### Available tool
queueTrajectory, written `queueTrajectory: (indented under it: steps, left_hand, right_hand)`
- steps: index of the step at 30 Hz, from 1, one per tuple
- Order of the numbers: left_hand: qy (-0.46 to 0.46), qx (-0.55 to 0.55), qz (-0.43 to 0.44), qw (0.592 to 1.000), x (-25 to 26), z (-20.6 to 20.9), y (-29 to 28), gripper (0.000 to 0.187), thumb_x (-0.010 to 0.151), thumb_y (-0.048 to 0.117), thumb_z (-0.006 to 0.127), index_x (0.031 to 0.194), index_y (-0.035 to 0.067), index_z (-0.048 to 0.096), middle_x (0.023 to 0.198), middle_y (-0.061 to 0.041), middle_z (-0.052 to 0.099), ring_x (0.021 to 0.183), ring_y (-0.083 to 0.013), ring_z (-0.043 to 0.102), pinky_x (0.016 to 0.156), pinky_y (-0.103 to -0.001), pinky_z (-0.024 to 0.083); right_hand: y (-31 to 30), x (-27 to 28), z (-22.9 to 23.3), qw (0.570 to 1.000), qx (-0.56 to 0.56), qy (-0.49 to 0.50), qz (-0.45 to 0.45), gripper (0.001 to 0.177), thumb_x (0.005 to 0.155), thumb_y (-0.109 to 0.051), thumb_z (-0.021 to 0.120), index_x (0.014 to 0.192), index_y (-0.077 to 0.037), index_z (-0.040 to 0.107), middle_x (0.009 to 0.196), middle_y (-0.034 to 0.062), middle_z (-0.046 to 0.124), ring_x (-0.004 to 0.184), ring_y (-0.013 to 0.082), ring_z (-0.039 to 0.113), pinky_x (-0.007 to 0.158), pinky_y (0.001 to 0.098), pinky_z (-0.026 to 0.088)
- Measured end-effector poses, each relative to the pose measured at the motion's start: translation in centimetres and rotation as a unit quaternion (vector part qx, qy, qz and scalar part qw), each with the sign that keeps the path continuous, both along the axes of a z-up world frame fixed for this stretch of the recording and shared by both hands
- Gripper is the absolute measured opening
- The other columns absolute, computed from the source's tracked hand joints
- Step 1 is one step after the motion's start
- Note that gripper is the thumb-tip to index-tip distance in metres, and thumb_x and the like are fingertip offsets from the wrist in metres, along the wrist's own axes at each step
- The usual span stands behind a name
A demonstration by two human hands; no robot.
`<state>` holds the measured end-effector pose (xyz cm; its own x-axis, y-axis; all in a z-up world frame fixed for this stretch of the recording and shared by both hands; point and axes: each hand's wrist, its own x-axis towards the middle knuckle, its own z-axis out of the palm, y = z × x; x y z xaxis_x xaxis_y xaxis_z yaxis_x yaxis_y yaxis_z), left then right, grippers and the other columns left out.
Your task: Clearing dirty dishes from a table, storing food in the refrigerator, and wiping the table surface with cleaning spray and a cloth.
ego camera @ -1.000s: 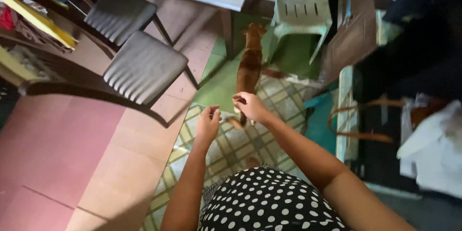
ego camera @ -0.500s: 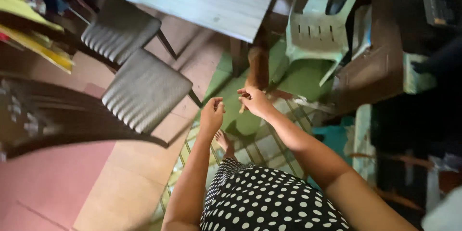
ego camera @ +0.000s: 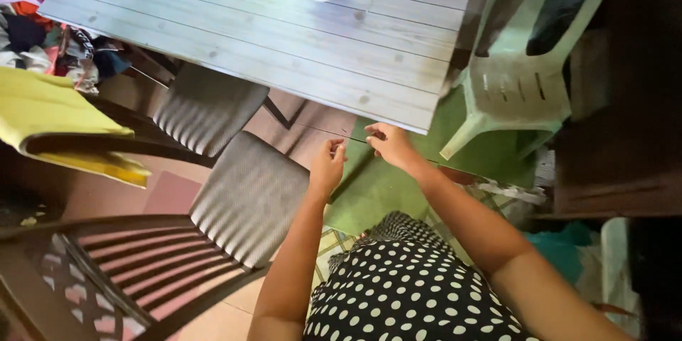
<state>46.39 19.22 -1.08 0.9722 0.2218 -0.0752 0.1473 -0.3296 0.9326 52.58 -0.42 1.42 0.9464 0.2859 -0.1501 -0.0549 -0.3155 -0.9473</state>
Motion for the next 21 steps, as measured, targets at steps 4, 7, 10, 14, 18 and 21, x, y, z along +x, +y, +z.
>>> queueTrajectory:
  steps: [4, 7, 10, 14, 18, 21]
  left_hand:
    - [-0.003, -0.001, -0.011, 1.0, 5.8, 0.9, 2.4, 0.027, 0.1, 0.02, 0.059, 0.121, 0.005, 0.067, 0.094, -0.011, 0.074, 0.078, -0.0175, 0.073, 0.071, -0.033, 0.056]
    - [0.017, -0.017, 0.014, 1.0, 10.2, 2.8, 3.6, 0.029, 0.098, 0.021, 0.059, 0.121, 0.005, 0.067, 0.094, -0.011, 0.073, 0.079, -0.018, 0.073, 0.07, -0.034, 0.055]
    - [0.013, 0.028, 0.024, 0.999, 14.7, 3.1, 4.8, 0.029, 0.098, 0.022, 0.06, 0.12, 0.005, 0.068, 0.091, -0.011, 0.075, 0.079, -0.018, 0.073, 0.073, -0.032, 0.055]
    - [0.012, 0.016, 0.034, 0.999, 21.7, 3.5, 6.6, 0.03, 0.097, 0.022, 0.058, 0.119, 0.005, 0.068, 0.095, -0.01, 0.074, 0.077, -0.0183, 0.074, 0.07, -0.034, 0.056]
    - [0.034, 0.015, 0.04, 0.999, 27.9, 2.9, 8.2, 0.033, 0.096, 0.022, 0.058, 0.123, 0.005, 0.066, 0.093, -0.011, 0.074, 0.078, -0.0187, 0.074, 0.072, -0.035, 0.057]
    - [0.066, 0.025, 0.038, 0.997, 32.6, 2.5, 9.0, 0.039, 0.096, 0.026, 0.059, 0.129, 0.005, 0.061, 0.096, -0.012, 0.075, 0.078, -0.0199, 0.073, 0.07, -0.037, 0.055]
  right_hand:
    - [1.7, 6.1, 0.2, 1.0, -0.013, 0.005, -0.004, 0.031, 0.093, -0.016, 0.069, 0.122, -0.005, 0.07, 0.089, 0.0051, 0.07, 0.065, 0.0108, 0.064, 0.059, 0.0277, 0.055]
    - [3.0, 11.4, 0.4, 0.999, -0.034, 0.003, -0.001, 0.032, 0.093, -0.017, 0.07, 0.122, -0.006, 0.07, 0.092, 0.003, 0.072, 0.064, 0.0132, 0.065, 0.06, 0.0272, 0.053]
    - [4.1, 16.4, 0.4, 0.999, -0.002, 0.032, 0.009, 0.034, 0.093, -0.018, 0.07, 0.125, -0.007, 0.068, 0.093, 0.0047, 0.071, 0.068, 0.0113, 0.067, 0.055, 0.0291, 0.051]
    - [5.7, 23.7, 0.3, 0.999, -0.006, 0.053, 0.008, 0.037, 0.091, -0.017, 0.068, 0.126, -0.006, 0.067, 0.098, 0.0045, 0.071, 0.066, 0.012, 0.067, 0.052, 0.0291, 0.052]
    - [6.8, 29.9, -0.3, 0.998, 0.015, 0.066, 0.004, 0.038, 0.09, -0.015, 0.068, 0.126, -0.003, 0.067, 0.099, 0.0064, 0.071, 0.066, 0.0132, 0.066, 0.048, 0.029, 0.05]
    - [7.2, 35.4, -2.3, 0.996, 0.045, 0.076, 0.002, 0.038, 0.09, -0.014, 0.068, 0.126, -0.002, 0.066, 0.1, 0.0068, 0.069, 0.065, 0.0148, 0.066, 0.049, 0.0296, 0.051]
